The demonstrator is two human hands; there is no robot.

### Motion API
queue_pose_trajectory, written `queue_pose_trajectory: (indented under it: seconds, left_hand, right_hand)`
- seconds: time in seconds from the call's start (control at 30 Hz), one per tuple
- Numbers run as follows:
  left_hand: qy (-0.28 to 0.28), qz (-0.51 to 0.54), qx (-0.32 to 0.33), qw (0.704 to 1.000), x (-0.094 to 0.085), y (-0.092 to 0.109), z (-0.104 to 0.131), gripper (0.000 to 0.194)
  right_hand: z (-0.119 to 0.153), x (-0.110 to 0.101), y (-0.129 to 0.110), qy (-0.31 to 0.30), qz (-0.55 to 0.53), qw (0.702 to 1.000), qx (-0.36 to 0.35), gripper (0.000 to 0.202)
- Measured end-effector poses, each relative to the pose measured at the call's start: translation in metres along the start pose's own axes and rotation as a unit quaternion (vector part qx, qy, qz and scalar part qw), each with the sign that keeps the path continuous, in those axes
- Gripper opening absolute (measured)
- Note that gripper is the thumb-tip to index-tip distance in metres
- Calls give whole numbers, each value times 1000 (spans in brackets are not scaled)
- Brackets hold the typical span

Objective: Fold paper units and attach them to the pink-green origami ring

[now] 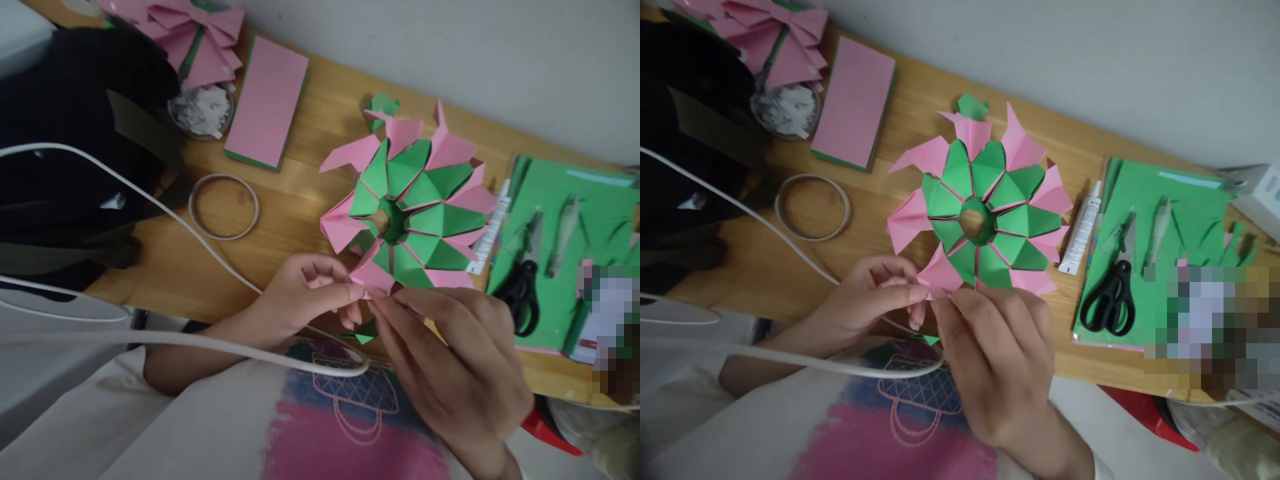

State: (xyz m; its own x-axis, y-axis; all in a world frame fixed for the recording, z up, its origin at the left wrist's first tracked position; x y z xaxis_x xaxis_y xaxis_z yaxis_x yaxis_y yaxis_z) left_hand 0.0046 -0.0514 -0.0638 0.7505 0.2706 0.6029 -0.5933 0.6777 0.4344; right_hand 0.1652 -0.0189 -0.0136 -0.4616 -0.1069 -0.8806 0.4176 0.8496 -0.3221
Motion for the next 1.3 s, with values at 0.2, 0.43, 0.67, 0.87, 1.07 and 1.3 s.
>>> queue_pose_trajectory:
  seconds: [0.2, 0.43, 0.67, 0.87, 1.07, 1.3]
  left_hand:
    - [20, -14, -8, 1000, 0, -1, 1, 17]
    - [25, -2, -21, 999, 2, -4, 0, 18]
    - [18, -7, -12, 1000, 2, -6, -2, 17]
    - [24, -21, -12, 999, 4, -6, -1, 16]
    - [24, -32, -7, 999, 4, -6, -1, 19]
    - [21, -33, -15, 999, 3, -4, -1, 19]
  right_hand:
    - [-1, 1, -3, 6, 44, 999, -14, 16]
    - [0, -6, -5, -19, 77, 995, -58, 13]
    - [2, -8, -4, -14, 85, 993, -86, 17]
    - [4, -5, -3, 0, 68, 995, -66, 20]
    - [8, -4, -2, -2, 60, 997, -52, 20]
    - [6, -4, 5, 25, -36, 998, 52, 22]
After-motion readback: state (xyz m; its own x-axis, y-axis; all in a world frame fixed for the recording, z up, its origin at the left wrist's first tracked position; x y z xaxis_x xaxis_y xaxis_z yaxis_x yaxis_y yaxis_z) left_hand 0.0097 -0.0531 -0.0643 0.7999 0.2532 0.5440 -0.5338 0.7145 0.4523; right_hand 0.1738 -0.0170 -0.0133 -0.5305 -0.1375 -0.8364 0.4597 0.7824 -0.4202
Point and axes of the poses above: each hand's wrist, its own z-axis away from the middle knuckle, its own x-axis out of the palm, y = z × x, the point moved 1 cm from there along -z, towards the middle knuckle, and after that the axes turned 9 degrees about -x, right-handed, at the moved point
